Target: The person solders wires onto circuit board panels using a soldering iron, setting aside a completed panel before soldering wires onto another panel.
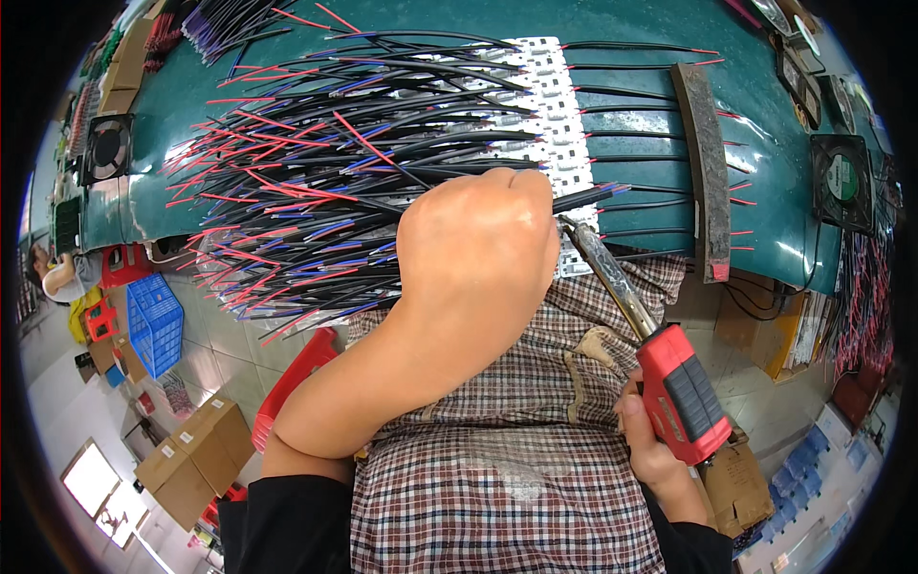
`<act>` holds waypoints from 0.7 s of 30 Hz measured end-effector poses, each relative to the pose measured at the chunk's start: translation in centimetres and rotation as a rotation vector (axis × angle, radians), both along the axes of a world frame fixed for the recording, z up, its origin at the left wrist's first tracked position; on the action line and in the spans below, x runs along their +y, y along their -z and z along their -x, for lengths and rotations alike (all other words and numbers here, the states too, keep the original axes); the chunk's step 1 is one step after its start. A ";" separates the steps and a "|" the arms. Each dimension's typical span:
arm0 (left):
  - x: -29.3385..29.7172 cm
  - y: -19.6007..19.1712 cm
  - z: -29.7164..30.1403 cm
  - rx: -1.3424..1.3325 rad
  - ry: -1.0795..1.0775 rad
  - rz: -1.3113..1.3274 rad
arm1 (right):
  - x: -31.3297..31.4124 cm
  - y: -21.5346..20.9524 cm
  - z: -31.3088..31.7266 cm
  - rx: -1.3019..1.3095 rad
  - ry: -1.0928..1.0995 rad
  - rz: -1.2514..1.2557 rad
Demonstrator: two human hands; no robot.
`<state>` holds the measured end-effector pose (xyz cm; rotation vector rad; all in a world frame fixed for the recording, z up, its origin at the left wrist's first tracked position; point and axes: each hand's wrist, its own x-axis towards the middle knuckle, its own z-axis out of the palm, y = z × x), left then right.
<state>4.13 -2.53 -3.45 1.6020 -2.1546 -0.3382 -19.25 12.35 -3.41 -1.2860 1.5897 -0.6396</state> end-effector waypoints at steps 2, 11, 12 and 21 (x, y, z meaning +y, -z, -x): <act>0.1 0.1 0.1 -0.013 -0.006 -0.005 | -0.1 0.0 0.2 0.009 -0.073 0.007; 0.2 0.1 0.1 -0.018 0.033 0.030 | -0.2 0.1 0.3 0.028 -0.126 0.035; 0.1 0.1 0.0 -0.017 0.033 0.030 | -0.2 0.1 0.3 0.029 -0.126 0.035; -0.3 -0.1 -0.2 -0.053 0.092 0.028 | 0.2 0.2 0.0 0.082 -0.052 0.178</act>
